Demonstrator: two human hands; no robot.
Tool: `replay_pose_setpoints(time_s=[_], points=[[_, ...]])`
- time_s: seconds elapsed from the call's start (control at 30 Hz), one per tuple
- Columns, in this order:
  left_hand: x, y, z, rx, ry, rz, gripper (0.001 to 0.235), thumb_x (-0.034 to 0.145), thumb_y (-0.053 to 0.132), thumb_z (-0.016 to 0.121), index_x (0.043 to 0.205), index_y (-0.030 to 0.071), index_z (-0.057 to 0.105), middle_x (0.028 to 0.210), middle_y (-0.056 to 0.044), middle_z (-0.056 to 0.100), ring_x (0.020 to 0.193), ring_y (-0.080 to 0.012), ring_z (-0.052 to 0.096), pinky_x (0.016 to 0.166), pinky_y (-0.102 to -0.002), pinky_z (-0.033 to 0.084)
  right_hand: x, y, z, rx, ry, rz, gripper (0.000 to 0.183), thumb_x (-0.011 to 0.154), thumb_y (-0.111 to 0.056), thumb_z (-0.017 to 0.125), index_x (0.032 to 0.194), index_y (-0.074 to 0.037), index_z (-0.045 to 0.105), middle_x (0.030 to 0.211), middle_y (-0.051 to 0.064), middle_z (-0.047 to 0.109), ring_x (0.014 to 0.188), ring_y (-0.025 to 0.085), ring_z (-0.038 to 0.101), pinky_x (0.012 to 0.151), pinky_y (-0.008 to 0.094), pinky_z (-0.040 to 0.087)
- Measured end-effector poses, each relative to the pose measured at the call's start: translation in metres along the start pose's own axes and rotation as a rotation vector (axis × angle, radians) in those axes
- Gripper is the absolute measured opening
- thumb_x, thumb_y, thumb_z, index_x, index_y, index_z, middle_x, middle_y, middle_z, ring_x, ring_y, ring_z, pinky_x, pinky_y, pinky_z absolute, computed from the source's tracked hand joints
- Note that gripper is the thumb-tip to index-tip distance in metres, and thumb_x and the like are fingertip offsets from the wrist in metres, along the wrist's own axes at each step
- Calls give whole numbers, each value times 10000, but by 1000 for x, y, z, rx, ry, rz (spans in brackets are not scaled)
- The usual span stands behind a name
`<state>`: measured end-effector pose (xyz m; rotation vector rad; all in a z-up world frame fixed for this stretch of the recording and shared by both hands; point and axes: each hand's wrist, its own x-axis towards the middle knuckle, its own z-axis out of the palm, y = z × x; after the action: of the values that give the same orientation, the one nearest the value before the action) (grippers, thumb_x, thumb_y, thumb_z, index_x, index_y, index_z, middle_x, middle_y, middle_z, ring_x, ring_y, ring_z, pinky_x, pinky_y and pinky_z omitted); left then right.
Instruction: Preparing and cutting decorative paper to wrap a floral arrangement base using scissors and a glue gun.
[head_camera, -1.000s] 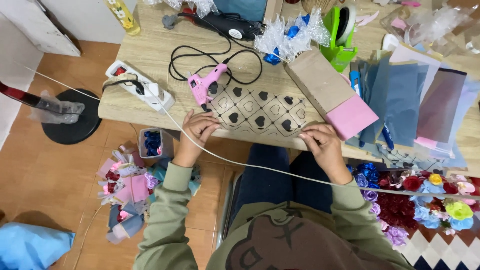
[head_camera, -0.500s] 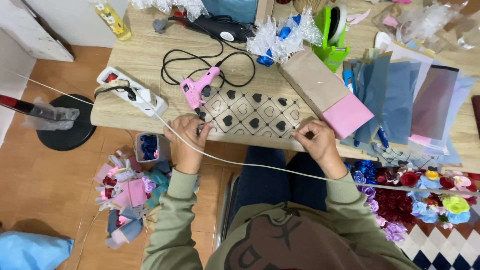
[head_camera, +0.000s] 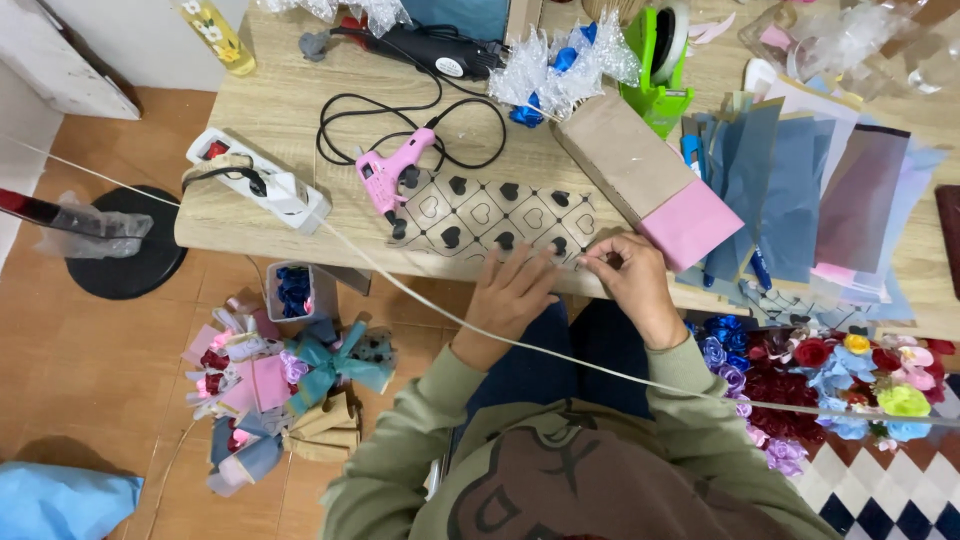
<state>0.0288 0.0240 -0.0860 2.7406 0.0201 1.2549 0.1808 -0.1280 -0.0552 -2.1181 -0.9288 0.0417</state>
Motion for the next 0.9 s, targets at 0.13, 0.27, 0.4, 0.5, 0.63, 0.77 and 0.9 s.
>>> replay_pose_setpoints(time_s=[0.13, 0.27, 0.4, 0.5, 0.63, 0.77, 0.9], points=[[-3, 13, 18, 14, -29, 6, 408, 962, 416, 637, 1296, 184, 664, 1443, -71, 599, 1361, -320, 518, 1179, -593, 298, 3, -2, 0, -20, 17, 12, 138, 796, -199, 882, 858, -131, 778, 755, 89, 684, 793, 301, 672, 712, 389, 556], [-8, 23, 21, 111, -50, -41, 507, 939, 386, 687, 1390, 168, 608, 1471, -104, 570, 1369, -341, 500, 1188, -606, 281, 4, -2, 4, -80, 62, 7, 154, 823, -252, 880, 868, -152, 772, 748, 59, 689, 769, 283, 676, 687, 385, 557], [-4, 30, 18, 201, -55, -75, 568, 913, 413, 711, 1411, 166, 595, 1492, -98, 553, 1386, -333, 482, 1203, -609, 252, 8, -9, 3, -110, 81, -4, 164, 834, -251, 873, 844, -136, 756, 710, 51, 683, 723, 289, 671, 653, 387, 544], [-11, 34, 27, 218, -74, -65, 605, 886, 425, 720, 1406, 142, 597, 1503, -91, 537, 1362, -312, 494, 1191, -566, 331, 8, -6, 4, -114, 81, -7, 167, 820, -248, 878, 838, -142, 749, 715, 54, 693, 734, 289, 681, 653, 394, 548], [-15, 34, 33, 255, -85, -34, 638, 880, 436, 710, 1439, 160, 574, 1458, -94, 564, 1334, -318, 514, 1193, -557, 340, 13, 4, 4, -111, 65, 6, 197, 811, -283, 878, 868, -166, 731, 729, 27, 692, 738, 262, 684, 660, 391, 548], [-12, 35, 30, 266, -87, -34, 646, 847, 405, 758, 1421, 163, 585, 1435, -90, 568, 1324, -321, 509, 1176, -568, 343, 32, -39, -17, -91, 22, -149, 220, 950, -158, 724, 1137, -48, 688, 1064, 178, 680, 980, 410, 668, 811, 482, 552], [-10, 30, 29, 256, -68, -17, 564, 890, 366, 724, 1401, 163, 599, 1411, -91, 579, 1311, -319, 517, 1169, -559, 350, 52, -62, -20, -222, -195, -130, 397, 1048, -96, 497, 1426, 10, 551, 1408, 277, 563, 1227, 483, 592, 967, 553, 512]])
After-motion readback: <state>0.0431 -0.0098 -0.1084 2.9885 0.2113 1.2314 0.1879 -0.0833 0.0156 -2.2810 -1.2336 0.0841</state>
